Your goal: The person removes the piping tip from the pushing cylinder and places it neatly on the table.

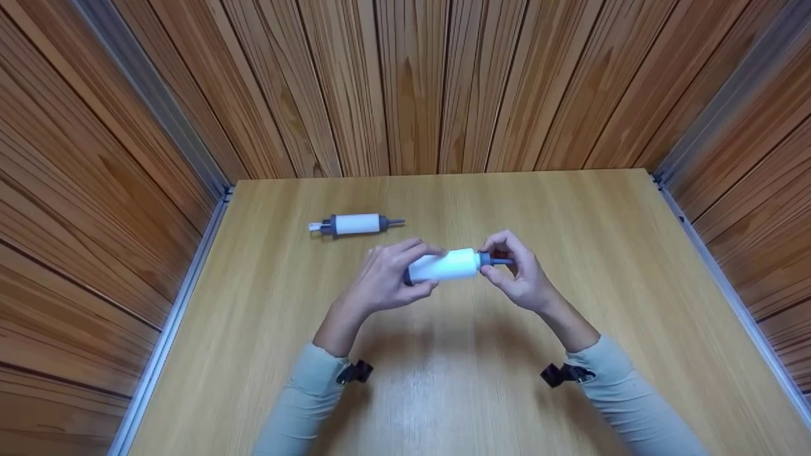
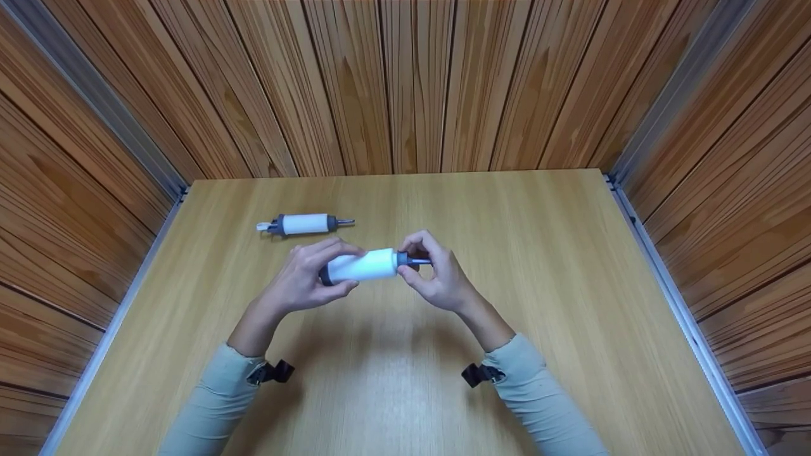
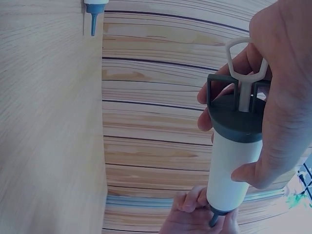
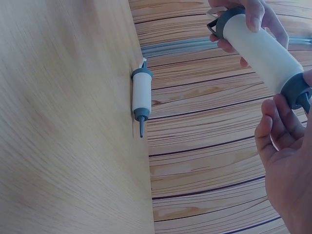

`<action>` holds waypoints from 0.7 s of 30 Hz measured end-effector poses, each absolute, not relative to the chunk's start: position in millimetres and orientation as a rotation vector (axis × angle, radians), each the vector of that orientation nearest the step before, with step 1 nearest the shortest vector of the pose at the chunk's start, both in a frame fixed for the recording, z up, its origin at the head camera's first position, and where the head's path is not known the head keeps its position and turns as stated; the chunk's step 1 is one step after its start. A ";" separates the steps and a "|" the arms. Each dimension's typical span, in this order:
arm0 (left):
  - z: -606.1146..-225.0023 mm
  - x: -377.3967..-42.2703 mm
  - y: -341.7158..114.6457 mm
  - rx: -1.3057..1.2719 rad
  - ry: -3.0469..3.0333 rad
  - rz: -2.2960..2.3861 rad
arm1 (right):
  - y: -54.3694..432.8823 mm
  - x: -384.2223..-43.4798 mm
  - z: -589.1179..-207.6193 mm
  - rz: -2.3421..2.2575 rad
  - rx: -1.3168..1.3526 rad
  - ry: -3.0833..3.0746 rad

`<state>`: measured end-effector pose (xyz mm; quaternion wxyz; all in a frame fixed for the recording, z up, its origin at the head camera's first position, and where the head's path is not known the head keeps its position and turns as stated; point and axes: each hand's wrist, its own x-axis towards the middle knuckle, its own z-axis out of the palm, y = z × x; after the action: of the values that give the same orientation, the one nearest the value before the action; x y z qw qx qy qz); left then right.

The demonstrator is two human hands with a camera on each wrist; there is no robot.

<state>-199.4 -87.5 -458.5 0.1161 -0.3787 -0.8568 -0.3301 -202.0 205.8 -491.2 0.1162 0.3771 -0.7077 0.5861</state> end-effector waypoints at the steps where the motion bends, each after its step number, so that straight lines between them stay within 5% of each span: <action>1: -458.7 -199.3 -87.5 -1.109 -2.506 -0.959 | 206.0 -201.4 -491.0 1.715 1.097 -2.082; 21: -457.0 -198.3 -87.2 -1.105 -2.546 -0.933 | 204.7 -200.8 -489.8 1.734 1.079 -2.088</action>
<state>-198.3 -87.2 -457.0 0.1064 -0.3753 -0.8646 -0.3168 -200.8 204.7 -489.8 0.1105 0.3671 -0.7106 0.5900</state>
